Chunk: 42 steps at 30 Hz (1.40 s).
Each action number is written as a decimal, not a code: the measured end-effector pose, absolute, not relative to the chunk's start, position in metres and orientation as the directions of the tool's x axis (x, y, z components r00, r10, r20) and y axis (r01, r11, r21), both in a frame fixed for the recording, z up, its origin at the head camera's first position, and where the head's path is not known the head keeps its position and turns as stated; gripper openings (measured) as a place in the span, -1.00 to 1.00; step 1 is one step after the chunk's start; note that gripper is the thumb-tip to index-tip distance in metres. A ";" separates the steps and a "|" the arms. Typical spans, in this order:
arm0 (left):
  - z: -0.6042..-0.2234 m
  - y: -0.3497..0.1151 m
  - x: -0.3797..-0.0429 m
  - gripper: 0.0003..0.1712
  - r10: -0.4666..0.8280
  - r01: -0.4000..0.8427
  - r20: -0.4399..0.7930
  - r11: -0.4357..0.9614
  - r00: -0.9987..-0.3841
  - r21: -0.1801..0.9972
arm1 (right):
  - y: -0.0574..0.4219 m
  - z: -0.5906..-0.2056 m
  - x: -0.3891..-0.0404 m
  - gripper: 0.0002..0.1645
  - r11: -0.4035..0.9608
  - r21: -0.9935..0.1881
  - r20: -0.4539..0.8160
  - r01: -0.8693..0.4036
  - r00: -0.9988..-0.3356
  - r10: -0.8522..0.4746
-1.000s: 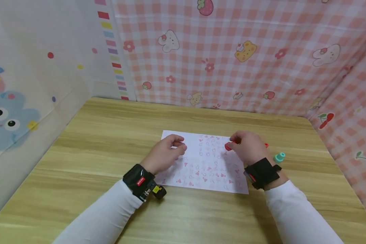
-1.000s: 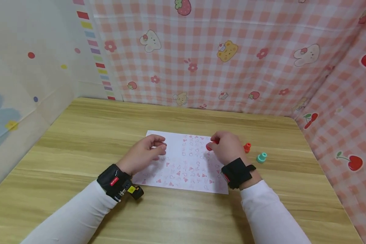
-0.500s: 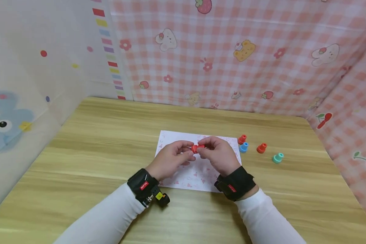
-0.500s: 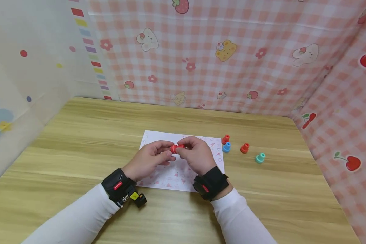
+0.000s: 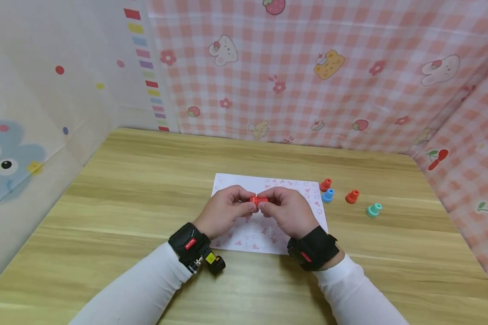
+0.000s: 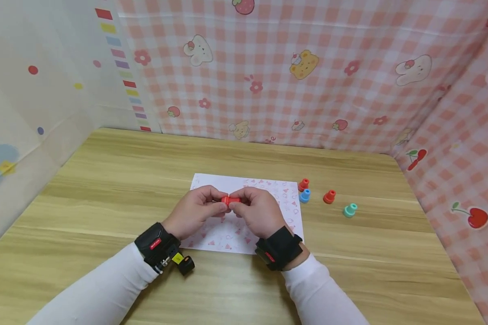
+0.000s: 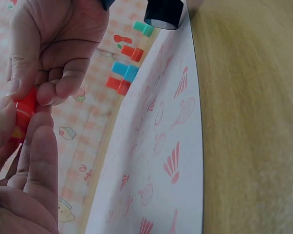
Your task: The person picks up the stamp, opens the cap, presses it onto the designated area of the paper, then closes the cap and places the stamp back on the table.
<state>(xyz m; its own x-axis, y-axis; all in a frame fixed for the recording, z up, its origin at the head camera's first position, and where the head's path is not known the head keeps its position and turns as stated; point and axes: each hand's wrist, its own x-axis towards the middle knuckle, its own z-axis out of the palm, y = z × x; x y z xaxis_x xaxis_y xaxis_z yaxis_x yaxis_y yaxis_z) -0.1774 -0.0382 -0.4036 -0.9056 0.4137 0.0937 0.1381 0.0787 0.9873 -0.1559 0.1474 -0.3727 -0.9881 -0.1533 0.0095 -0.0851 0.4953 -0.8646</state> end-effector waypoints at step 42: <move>-0.410 -0.087 -0.206 -0.69 0.296 0.027 0.003 0.075 -0.955 0.997 | 0.136 -0.354 -0.262 -0.81 0.893 -0.388 -0.071 -0.229 -0.958 -0.277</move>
<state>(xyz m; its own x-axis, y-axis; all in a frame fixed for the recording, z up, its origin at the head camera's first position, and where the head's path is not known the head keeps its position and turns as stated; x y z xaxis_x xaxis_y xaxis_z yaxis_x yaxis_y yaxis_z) -0.2065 -0.0871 -0.4098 -0.9551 0.2963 0.0033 0.0269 0.0753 0.9968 -0.2622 0.1357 -0.3542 -0.9582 -0.2770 -0.0713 -0.2291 0.8926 -0.3884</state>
